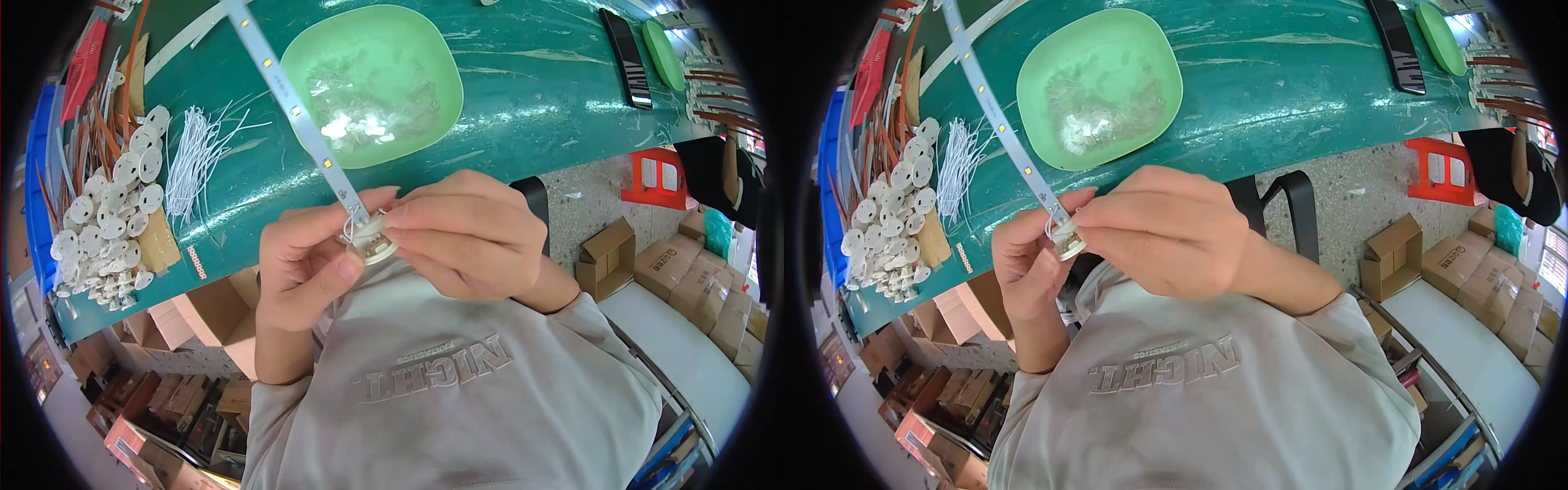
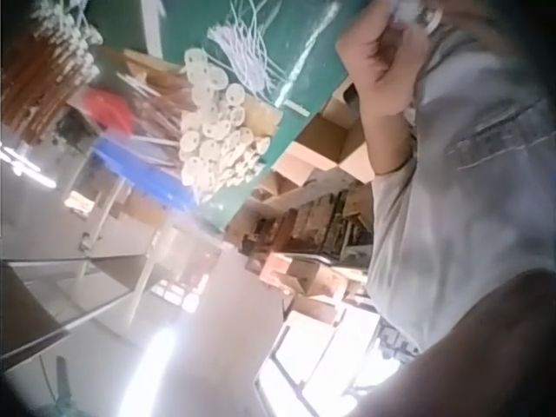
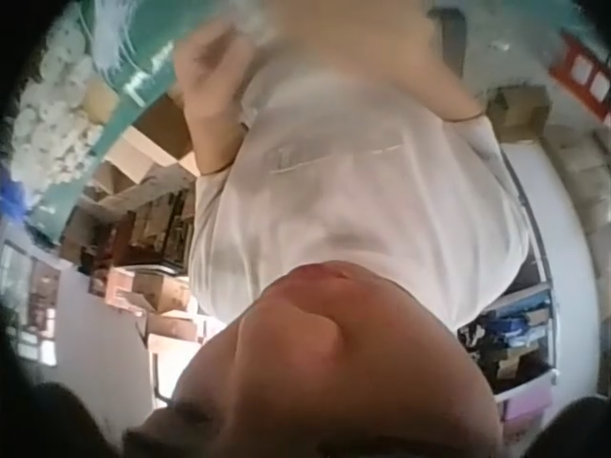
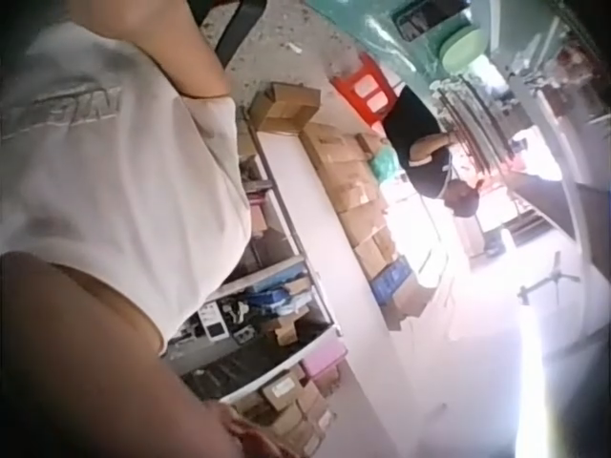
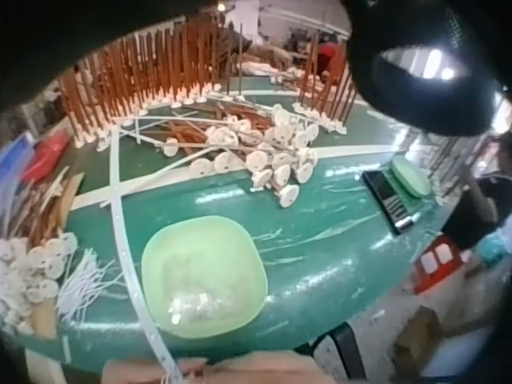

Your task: Manually assembling LED light strips into plastic bases at a production workbench.

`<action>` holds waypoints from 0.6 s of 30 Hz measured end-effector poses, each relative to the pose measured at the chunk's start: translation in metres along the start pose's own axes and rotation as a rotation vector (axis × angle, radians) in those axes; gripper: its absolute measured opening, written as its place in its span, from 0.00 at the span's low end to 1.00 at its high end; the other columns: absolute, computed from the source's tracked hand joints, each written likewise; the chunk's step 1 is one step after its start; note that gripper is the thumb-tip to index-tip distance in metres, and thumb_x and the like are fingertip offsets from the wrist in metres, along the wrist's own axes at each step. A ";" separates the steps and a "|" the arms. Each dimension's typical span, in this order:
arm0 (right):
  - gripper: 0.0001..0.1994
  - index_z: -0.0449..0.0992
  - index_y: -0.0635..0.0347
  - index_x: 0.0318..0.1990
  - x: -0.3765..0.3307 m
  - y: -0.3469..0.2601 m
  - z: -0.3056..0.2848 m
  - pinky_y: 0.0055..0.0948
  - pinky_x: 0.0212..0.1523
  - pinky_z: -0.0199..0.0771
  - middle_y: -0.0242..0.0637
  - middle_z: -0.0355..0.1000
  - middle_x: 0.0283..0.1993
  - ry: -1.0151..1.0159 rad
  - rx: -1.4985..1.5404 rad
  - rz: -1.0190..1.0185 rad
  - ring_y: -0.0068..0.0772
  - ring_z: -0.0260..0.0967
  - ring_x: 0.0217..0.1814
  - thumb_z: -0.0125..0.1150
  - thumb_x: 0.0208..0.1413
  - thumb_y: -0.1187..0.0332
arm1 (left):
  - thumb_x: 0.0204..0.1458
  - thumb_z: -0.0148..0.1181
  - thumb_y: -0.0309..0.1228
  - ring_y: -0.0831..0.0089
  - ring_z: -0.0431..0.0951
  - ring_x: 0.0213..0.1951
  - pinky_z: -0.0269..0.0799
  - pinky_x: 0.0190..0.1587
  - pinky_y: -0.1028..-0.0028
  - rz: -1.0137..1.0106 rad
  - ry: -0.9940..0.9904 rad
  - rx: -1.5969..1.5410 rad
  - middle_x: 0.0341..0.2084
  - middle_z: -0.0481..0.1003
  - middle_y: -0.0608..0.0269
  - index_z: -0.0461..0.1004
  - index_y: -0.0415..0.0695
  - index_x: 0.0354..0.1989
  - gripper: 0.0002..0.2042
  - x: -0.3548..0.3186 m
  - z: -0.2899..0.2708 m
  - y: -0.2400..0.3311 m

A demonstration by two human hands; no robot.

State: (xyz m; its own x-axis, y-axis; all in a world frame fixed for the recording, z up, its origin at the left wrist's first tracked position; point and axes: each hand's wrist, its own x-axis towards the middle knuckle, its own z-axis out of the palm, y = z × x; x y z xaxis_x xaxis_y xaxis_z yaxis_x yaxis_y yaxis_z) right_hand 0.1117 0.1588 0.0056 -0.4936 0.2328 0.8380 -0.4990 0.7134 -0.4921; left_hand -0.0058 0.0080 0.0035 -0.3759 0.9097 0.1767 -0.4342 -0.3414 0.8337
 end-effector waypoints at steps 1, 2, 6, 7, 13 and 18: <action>0.12 0.79 0.69 0.32 0.000 0.001 0.001 0.26 0.25 0.72 0.47 0.77 0.37 -0.001 0.003 -0.003 0.37 0.74 0.29 0.71 0.35 0.82 | 0.52 0.56 0.18 0.58 0.77 0.51 0.72 0.53 0.67 0.042 0.042 -0.008 0.52 0.71 0.32 0.65 0.28 0.59 0.24 0.004 0.005 0.003; 0.13 0.79 0.68 0.33 0.001 0.001 0.001 0.26 0.26 0.72 0.46 0.77 0.38 -0.024 -0.016 -0.044 0.36 0.74 0.29 0.72 0.35 0.81 | 0.52 0.56 0.18 0.58 0.77 0.51 0.72 0.53 0.67 0.045 0.043 -0.007 0.52 0.71 0.32 0.65 0.28 0.59 0.24 0.005 0.004 0.006; 0.14 0.81 0.65 0.33 0.012 0.006 -0.003 0.26 0.28 0.72 0.44 0.78 0.39 -0.114 0.062 -0.013 0.33 0.72 0.30 0.75 0.35 0.78 | 0.50 0.56 0.18 0.61 0.78 0.49 0.71 0.53 0.70 0.007 -0.084 0.231 0.48 0.75 0.37 0.63 0.25 0.59 0.26 0.004 -0.002 0.012; 0.14 0.81 0.65 0.33 0.015 0.007 -0.007 0.26 0.28 0.72 0.44 0.78 0.39 -0.116 0.063 -0.010 0.33 0.72 0.30 0.75 0.35 0.78 | 0.49 0.56 0.19 0.63 0.79 0.48 0.71 0.53 0.71 -0.027 -0.082 0.197 0.47 0.76 0.39 0.63 0.25 0.60 0.26 0.002 -0.003 0.013; 0.09 0.84 0.59 0.33 0.020 0.009 -0.014 0.25 0.29 0.70 0.40 0.78 0.39 -0.304 0.260 0.158 0.32 0.70 0.30 0.73 0.39 0.74 | 0.50 0.56 0.24 0.64 0.79 0.46 0.72 0.49 0.73 -0.089 -0.142 0.088 0.45 0.77 0.42 0.60 0.21 0.60 0.28 0.000 -0.010 0.017; 0.09 0.84 0.57 0.33 0.017 0.005 -0.008 0.25 0.29 0.68 0.37 0.77 0.36 -0.304 0.209 0.115 0.31 0.69 0.30 0.72 0.41 0.74 | 0.50 0.56 0.23 0.64 0.79 0.45 0.71 0.48 0.74 -0.148 -0.232 0.052 0.45 0.76 0.42 0.60 0.22 0.60 0.29 -0.003 -0.022 0.017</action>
State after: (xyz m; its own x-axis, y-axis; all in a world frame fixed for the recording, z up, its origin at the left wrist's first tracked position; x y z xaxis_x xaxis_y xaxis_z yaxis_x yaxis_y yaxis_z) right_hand 0.1061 0.1714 0.0197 -0.7277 0.0741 0.6819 -0.5473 0.5365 -0.6423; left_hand -0.0300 -0.0061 0.0057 -0.1113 0.9807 0.1610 -0.4260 -0.1935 0.8838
